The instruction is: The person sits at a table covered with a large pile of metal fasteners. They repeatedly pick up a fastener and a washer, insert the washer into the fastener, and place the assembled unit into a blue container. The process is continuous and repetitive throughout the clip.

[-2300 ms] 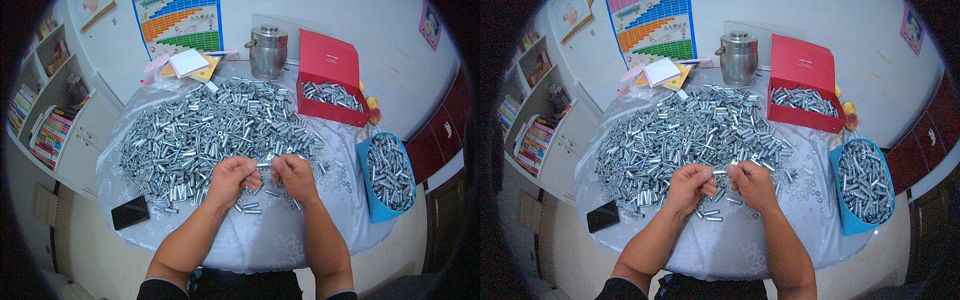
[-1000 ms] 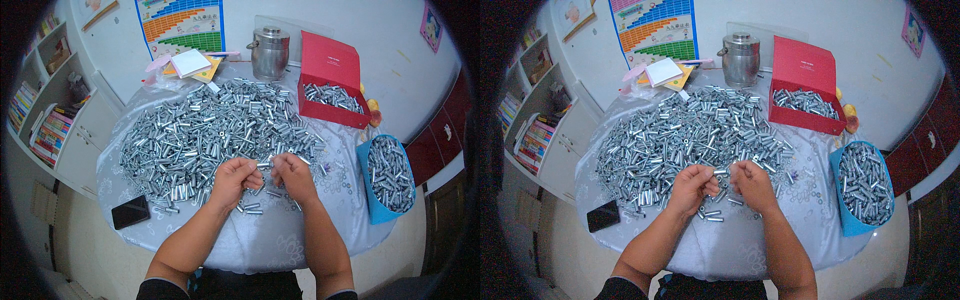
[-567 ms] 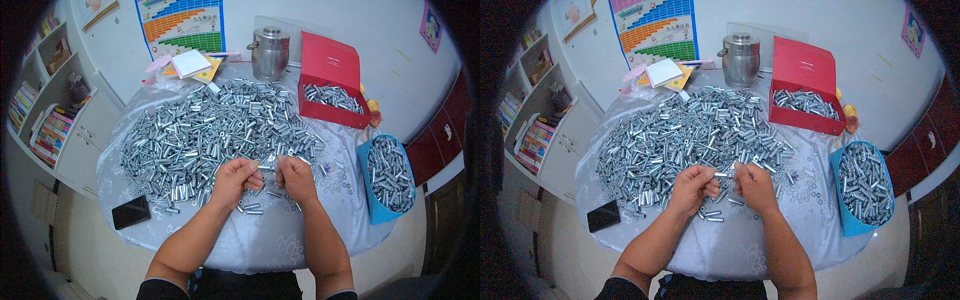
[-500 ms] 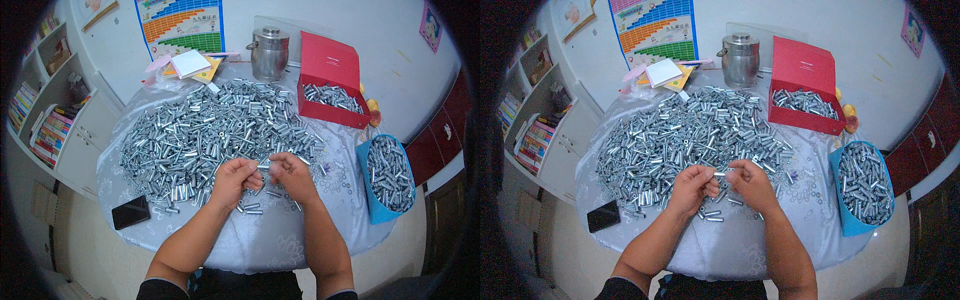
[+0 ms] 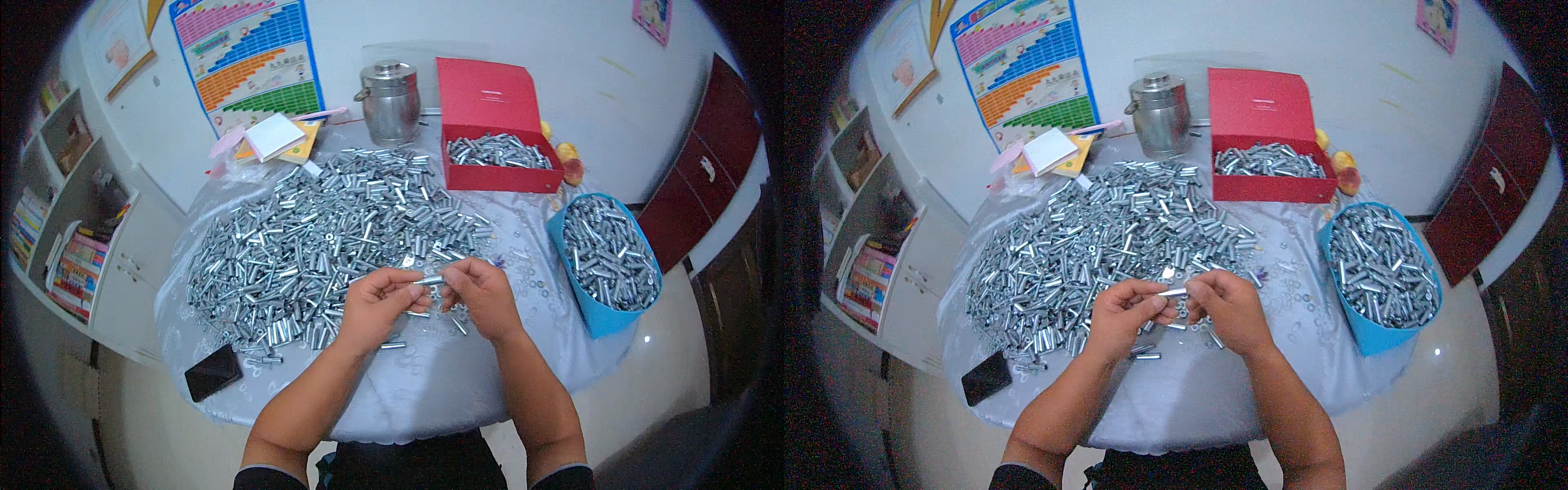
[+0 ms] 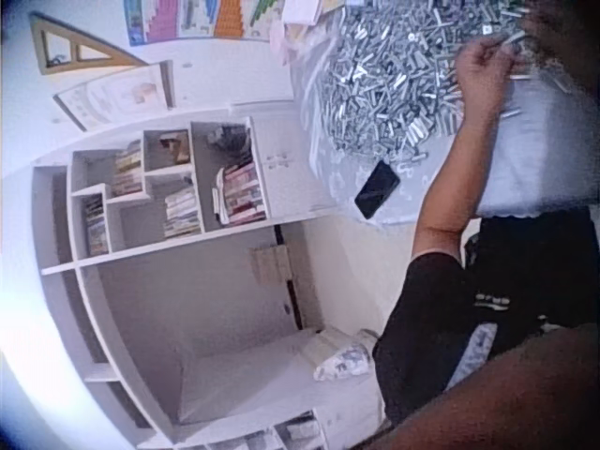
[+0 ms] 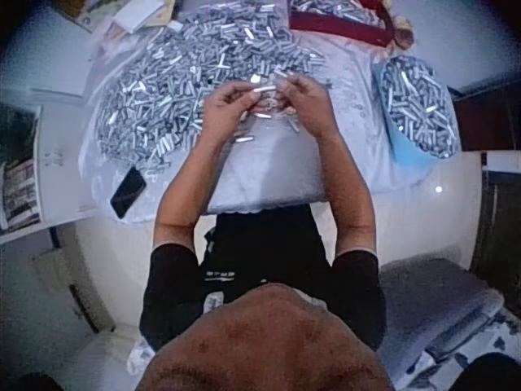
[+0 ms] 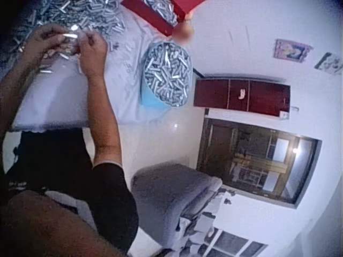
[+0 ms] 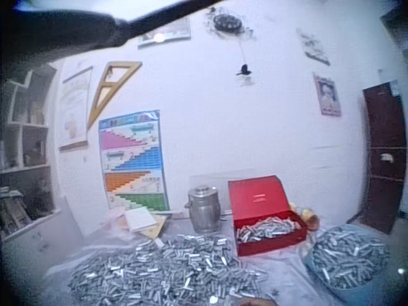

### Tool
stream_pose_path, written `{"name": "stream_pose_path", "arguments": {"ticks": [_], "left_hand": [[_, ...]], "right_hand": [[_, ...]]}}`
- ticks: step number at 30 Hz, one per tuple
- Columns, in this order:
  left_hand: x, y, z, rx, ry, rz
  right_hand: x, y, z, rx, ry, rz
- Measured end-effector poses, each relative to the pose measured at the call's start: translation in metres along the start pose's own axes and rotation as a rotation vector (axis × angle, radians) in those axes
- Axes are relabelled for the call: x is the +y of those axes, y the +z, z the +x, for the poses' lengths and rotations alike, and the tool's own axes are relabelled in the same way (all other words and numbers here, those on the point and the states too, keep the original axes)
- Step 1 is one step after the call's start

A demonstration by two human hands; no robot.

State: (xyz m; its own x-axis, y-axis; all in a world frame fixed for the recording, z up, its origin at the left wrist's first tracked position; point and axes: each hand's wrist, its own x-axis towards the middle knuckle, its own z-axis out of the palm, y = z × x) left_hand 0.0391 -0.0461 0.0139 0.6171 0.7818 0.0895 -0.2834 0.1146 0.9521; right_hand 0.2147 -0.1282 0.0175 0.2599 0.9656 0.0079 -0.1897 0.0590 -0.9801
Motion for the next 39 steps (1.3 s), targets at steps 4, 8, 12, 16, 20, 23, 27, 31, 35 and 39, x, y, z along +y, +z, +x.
{"name": "stream_pose_path", "arguments": {"ticks": [4, 8, 12, 16, 20, 23, 27, 31, 35, 39], "left_hand": [[0.002, 0.029, 0.005, -0.113, 0.015, 0.067], [-0.002, 0.064, 0.009, -0.167, -0.131, -0.031], [-0.018, 0.100, 0.018, -0.217, -0.266, -0.129], [-0.030, 0.135, 0.020, -0.303, -0.200, -0.129], [-0.036, 0.165, 0.028, -0.318, -0.269, -0.166], [-0.043, 0.182, 0.036, -0.353, -0.251, -0.190], [-0.054, 0.205, 0.043, -0.399, -0.153, -0.202], [-0.054, 0.223, 0.060, -0.377, -0.158, -0.170], [-0.074, 0.238, 0.070, -0.316, -0.176, -0.356], [-0.066, 0.207, 0.061, -0.232, -0.233, -0.337]], "right_hand": [[-0.009, -0.017, -0.033, 0.108, -0.170, -0.064], [-0.012, -0.043, -0.063, 0.273, -0.376, -0.382], [-0.012, -0.065, -0.090, 0.406, -0.362, -0.371], [-0.022, -0.090, -0.111, 0.464, -0.283, -0.241], [-0.029, -0.110, -0.128, 0.499, -0.362, -0.225], [-0.031, -0.122, -0.133, 0.576, -0.393, -0.303], [-0.043, -0.136, -0.135, 0.694, -0.311, -0.313], [-0.054, -0.141, -0.123, 0.784, -0.279, -0.260], [-0.061, -0.162, -0.110, 0.887, -0.280, -0.355], [-0.064, -0.146, -0.094, 1.031, -0.353, -0.219]]}}
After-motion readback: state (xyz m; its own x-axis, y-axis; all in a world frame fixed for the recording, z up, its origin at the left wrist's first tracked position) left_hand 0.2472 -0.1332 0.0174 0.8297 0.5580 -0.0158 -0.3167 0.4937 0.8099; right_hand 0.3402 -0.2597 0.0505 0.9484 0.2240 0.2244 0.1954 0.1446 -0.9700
